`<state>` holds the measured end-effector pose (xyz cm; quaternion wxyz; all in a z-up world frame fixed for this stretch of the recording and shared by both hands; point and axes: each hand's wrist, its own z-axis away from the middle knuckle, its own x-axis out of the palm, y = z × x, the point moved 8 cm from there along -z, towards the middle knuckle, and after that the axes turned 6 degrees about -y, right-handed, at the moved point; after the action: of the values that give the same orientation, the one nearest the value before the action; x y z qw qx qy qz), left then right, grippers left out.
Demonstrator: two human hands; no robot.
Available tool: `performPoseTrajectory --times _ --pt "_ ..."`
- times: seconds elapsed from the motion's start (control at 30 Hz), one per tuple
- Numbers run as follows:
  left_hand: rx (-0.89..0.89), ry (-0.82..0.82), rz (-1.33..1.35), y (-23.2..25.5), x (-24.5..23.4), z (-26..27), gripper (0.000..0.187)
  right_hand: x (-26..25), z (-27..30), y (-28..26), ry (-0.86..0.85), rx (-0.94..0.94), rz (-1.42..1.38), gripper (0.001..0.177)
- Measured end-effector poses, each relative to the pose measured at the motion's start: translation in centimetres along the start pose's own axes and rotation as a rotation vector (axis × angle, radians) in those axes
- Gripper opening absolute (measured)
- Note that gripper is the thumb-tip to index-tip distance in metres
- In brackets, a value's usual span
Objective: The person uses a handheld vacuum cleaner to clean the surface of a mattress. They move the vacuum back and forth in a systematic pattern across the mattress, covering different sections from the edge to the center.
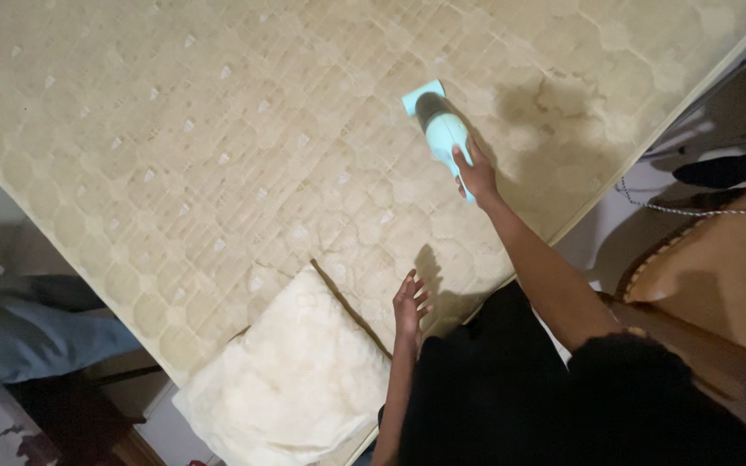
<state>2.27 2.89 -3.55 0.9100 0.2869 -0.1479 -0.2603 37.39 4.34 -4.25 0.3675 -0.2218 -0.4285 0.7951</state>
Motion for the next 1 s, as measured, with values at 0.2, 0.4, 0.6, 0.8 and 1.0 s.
performPoseTrajectory --times 0.2,0.4,0.6,0.8,1.0 --pt "-0.041 -0.024 -0.005 0.2 1.9 -0.2 0.059 -3.6 10.5 3.2 0.010 -0.035 0.161 0.072" --pt "-0.084 -0.059 -0.044 -0.4 3.0 -1.0 0.060 -6.1 21.9 7.1 0.046 0.210 0.174 0.074" --pt "-0.057 -0.091 -0.011 0.9 3.6 -1.0 0.061 -5.3 16.5 8.6 0.095 0.004 0.180 0.075" --pt "-0.024 -0.042 -0.011 2.5 2.2 0.2 0.063 -2.8 3.2 4.3 0.094 -0.101 0.316 0.072" --pt "0.009 -0.004 -0.010 2.8 1.2 0.5 0.063 -2.1 -2.8 -1.1 0.032 0.063 0.054 0.074"
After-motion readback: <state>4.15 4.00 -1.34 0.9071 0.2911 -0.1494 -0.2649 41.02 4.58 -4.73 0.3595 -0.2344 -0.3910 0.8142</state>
